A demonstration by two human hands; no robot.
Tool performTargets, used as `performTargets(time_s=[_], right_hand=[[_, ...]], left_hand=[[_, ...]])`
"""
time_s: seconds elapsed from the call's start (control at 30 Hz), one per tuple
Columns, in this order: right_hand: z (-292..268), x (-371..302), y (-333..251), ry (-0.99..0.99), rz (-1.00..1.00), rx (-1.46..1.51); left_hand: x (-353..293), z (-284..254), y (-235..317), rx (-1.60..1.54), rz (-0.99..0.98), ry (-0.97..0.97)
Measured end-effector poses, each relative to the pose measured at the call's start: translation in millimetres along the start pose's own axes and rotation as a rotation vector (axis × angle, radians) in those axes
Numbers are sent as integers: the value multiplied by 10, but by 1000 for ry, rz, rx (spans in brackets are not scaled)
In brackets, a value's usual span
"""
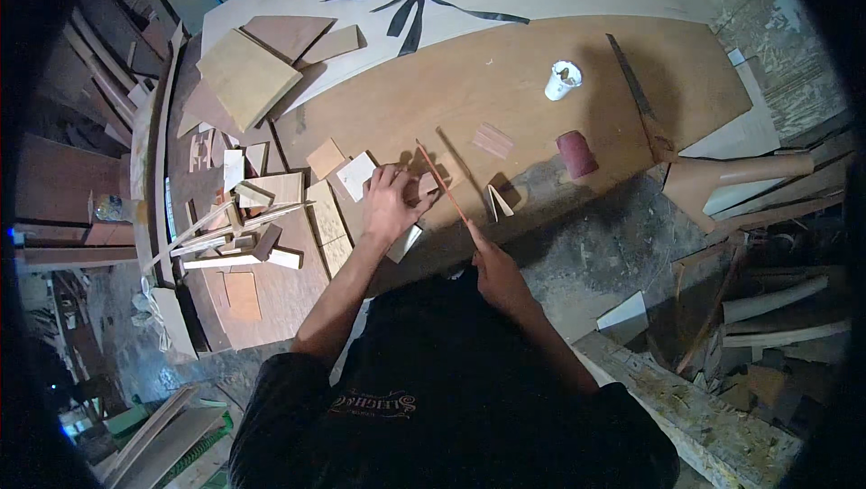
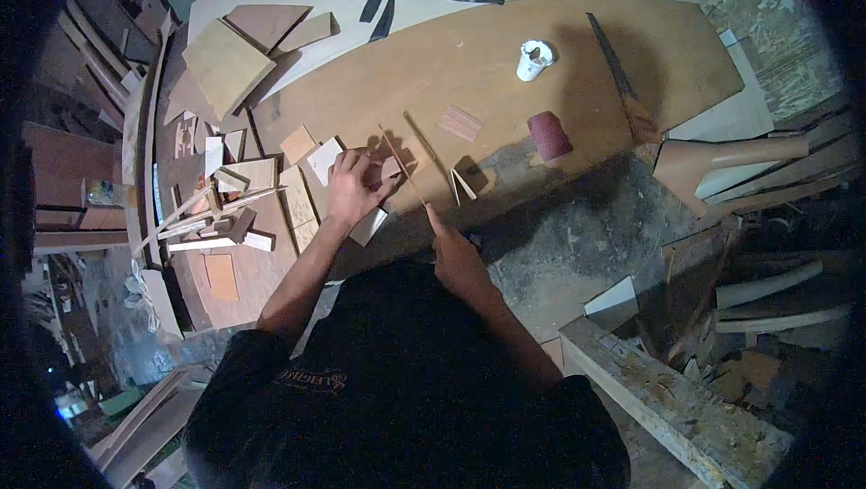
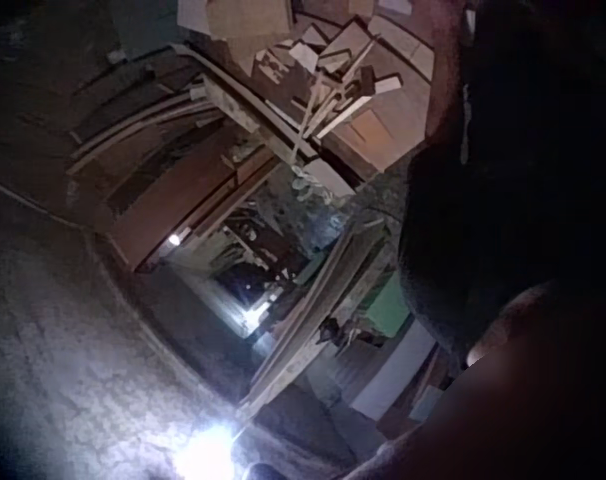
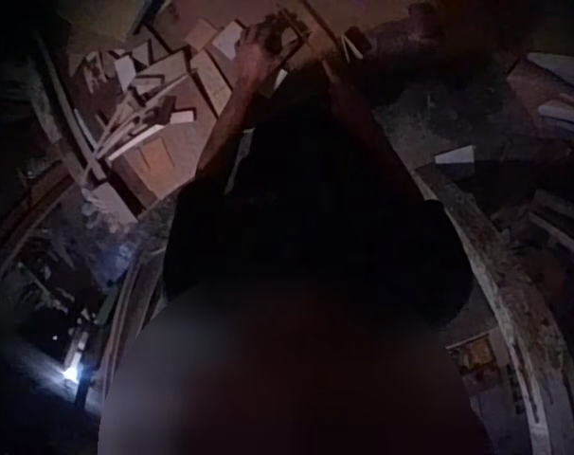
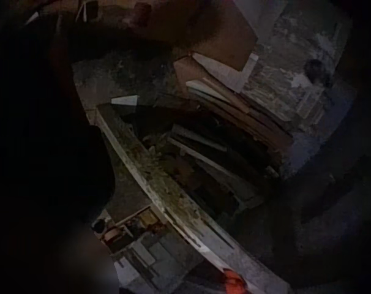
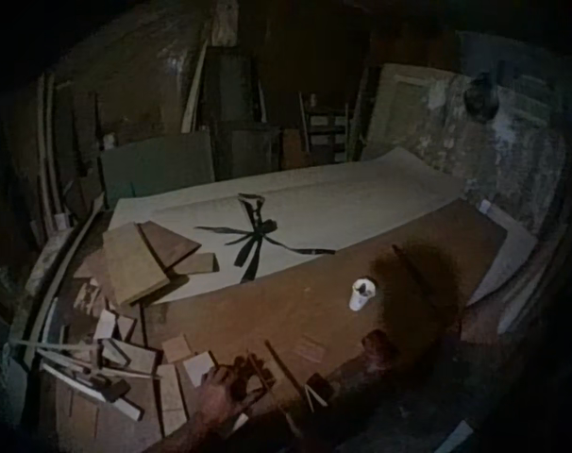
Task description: Applying glue with a brush to small wooden pieces and assembling them into a box structure on a workbench.
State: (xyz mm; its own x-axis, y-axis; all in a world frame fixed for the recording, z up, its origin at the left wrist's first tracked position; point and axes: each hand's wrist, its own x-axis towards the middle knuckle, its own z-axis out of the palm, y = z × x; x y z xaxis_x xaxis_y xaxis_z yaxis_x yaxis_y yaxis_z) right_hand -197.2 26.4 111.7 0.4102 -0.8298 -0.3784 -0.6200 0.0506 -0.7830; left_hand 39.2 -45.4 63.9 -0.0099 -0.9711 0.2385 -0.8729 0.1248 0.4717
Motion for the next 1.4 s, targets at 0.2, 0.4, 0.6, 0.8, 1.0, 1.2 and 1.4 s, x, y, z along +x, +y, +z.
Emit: performTargets(time_s=[0.2, 0.4, 0.6, 0.8, 1.0, 1.2, 1.4], right_hand=[[110, -3, 157, 99, -115, -12], [82, -23, 123, 140, -131, -48], [77, -69, 93, 139, -53, -33], [115, -92, 204, 232, -165, -1], [48, -155, 94, 123, -45, 20], [215, -261, 218, 135, -109, 9], [326, -314, 186, 120, -64, -32]], left_hand=[[-43, -10, 29, -12, 22, -6], [-88, -18, 155, 48, 71, 11], [-93, 50, 29, -38, 128, 120], [58, -22, -65, -158, 85, 154], [45, 58, -200, -174, 64, 63], [-60, 63, -194, -209, 118, 91], [-193, 22, -176, -219, 191, 23]])
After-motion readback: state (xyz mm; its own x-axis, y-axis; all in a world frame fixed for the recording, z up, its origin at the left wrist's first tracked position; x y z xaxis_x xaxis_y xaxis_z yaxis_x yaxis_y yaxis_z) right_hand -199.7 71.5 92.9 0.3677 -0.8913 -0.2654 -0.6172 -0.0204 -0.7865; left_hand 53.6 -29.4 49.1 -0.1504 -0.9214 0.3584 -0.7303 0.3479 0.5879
